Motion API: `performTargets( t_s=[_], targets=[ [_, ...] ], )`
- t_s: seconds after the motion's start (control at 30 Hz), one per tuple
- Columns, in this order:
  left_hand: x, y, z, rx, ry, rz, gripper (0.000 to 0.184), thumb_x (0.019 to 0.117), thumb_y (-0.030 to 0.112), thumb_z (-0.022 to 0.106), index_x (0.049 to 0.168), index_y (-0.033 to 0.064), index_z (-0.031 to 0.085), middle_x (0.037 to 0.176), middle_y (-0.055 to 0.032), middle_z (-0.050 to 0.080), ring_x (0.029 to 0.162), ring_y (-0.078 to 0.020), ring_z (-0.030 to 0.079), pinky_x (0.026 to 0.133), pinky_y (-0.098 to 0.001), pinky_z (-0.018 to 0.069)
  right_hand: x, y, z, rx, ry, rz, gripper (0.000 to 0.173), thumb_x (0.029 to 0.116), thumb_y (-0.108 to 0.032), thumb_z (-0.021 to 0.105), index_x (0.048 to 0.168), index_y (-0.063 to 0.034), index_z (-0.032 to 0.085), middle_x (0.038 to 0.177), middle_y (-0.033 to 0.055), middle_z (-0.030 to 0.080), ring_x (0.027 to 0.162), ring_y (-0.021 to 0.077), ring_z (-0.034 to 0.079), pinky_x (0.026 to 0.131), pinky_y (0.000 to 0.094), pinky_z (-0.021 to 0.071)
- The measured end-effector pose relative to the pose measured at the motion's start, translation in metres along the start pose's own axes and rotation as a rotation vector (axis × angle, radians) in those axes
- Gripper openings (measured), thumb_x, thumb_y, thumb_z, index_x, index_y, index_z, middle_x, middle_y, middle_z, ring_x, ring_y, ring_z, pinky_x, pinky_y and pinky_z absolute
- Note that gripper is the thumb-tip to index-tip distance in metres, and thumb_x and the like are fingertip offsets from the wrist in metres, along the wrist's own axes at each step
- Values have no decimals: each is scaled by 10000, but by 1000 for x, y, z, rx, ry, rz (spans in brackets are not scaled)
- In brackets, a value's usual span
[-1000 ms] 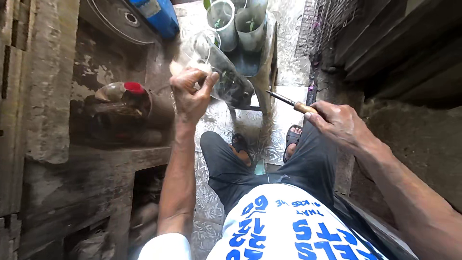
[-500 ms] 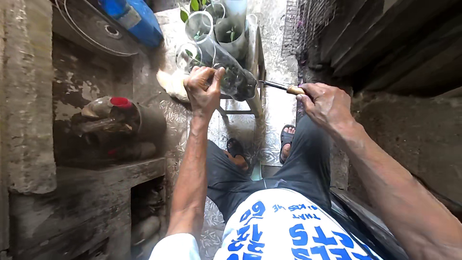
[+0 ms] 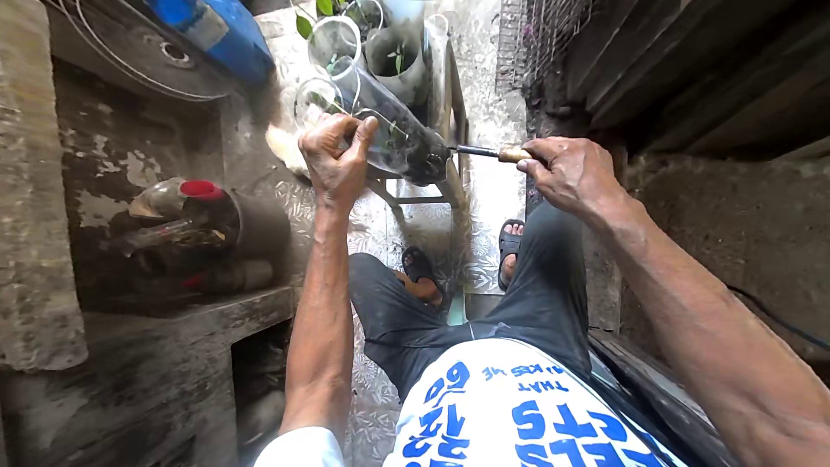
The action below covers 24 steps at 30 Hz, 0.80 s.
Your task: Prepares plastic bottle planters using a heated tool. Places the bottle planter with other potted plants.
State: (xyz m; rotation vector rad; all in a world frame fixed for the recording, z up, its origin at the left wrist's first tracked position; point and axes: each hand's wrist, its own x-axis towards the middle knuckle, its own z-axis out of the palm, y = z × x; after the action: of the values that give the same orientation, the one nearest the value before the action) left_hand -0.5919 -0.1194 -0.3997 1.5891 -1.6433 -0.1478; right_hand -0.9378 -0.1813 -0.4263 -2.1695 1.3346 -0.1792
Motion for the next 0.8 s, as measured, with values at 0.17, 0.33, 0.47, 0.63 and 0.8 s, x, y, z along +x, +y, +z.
performTargets(
  t_s=[0.17, 0.33, 0.47, 0.63, 0.8],
  targets=[
    [14, -8, -14, -49, -65, 90, 258, 1011, 227, 662, 895, 16, 756, 850, -59, 722, 876, -97, 652, 848, -283, 506, 0, 4, -3, 57, -2, 19, 317, 1066, -350, 528, 1198, -135, 719, 1117, 158, 727, 1050, 387, 690, 850, 657, 497],
    [36, -11, -30, -28, -211, 191, 298, 1016, 249, 652, 888, -4, 745, 832, -90, 704, 859, -117, 641, 835, -294, 497, 5, 0, 0, 74, 13, 6, 315, 1064, -343, 528, 1191, -133, 726, 1110, 150, 732, 1034, 378, 697, 853, 652, 500],
    [48, -16, -34, 15, -308, 219, 302, 1013, 260, 654, 894, -3, 743, 862, -105, 717, 907, -143, 655, 881, -315, 499, 6, -4, 4, 56, 13, 2, 310, 1060, -347, 539, 1186, -134, 727, 1097, 145, 733, 1017, 372, 700, 836, 643, 505],
    [64, -22, -37, 18, -453, 229, 294, 1012, 268, 653, 936, 4, 758, 909, -100, 730, 938, -125, 631, 909, -300, 468, 2, -17, 11, 6, -3, -1, 322, 1064, -341, 517, 1120, -90, 710, 995, 177, 717, 939, 403, 701, 757, 633, 510],
    [77, -25, -40, 29, -518, 220, 289, 1006, 298, 654, 960, 31, 753, 921, -55, 731, 929, -67, 637, 901, -259, 486, 1, -25, 25, 6, 4, -4, 344, 1071, -347, 487, 1088, -66, 686, 901, 179, 699, 845, 400, 700, 683, 600, 507]
  ],
)
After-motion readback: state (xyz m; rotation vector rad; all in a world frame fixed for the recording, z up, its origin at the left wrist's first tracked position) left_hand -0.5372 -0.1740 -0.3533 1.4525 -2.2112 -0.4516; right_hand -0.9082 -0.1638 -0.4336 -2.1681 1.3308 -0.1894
